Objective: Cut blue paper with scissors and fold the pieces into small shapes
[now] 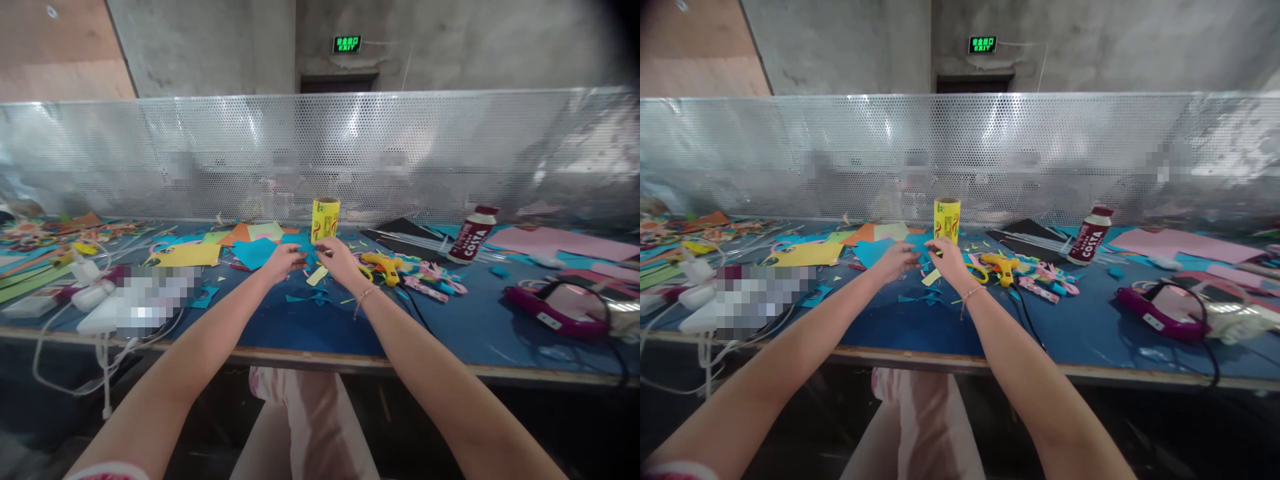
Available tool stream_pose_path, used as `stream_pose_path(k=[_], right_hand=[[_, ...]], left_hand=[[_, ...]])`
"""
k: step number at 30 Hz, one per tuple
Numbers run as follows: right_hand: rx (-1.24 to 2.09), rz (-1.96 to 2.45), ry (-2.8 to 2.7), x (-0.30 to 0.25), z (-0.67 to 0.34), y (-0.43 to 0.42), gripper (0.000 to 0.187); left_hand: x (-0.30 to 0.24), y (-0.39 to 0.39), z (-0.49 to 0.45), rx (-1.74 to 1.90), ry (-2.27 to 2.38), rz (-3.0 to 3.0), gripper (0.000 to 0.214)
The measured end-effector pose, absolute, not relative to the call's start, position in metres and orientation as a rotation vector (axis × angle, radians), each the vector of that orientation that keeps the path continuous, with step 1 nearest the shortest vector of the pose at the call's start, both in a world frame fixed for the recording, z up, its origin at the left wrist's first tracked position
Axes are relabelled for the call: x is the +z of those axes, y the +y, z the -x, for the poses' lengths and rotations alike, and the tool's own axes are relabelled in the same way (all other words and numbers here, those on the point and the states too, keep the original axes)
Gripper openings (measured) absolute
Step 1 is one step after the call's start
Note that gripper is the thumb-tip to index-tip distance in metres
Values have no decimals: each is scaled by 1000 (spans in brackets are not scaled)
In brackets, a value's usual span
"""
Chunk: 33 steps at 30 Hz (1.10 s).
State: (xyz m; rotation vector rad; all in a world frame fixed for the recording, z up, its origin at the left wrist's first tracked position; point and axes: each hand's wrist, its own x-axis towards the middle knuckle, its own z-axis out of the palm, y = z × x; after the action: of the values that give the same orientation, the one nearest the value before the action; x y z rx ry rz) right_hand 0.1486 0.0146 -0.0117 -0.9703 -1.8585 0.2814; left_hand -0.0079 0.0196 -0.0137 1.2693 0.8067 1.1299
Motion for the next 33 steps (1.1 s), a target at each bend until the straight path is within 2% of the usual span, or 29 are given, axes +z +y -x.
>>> stream_pose_path(k=[5, 15, 19, 23, 28, 33], right_hand=[[204, 913, -1920, -10, -149, 13, 22], [197, 1017, -1886, -11, -147, 14, 19], [346, 1067, -1856, -12, -147, 16, 23], [535, 1042, -1786, -14, -147, 19, 26], [857, 1024, -1646, -15, -147, 19, 24], [1017, 980, -1472, -17, -145, 20, 25]], left_hand=[[-11, 19, 8, 1132, 813, -1210, 9], [-14, 21, 9, 1123, 789, -1217, 15], [-16, 22, 8, 1114, 806, -1219, 19], [-17, 24, 8, 1164, 849, -1158, 31], [-15, 24, 8, 1150, 827, -1142, 30], [-13, 21, 8, 1141, 810, -1144, 29]])
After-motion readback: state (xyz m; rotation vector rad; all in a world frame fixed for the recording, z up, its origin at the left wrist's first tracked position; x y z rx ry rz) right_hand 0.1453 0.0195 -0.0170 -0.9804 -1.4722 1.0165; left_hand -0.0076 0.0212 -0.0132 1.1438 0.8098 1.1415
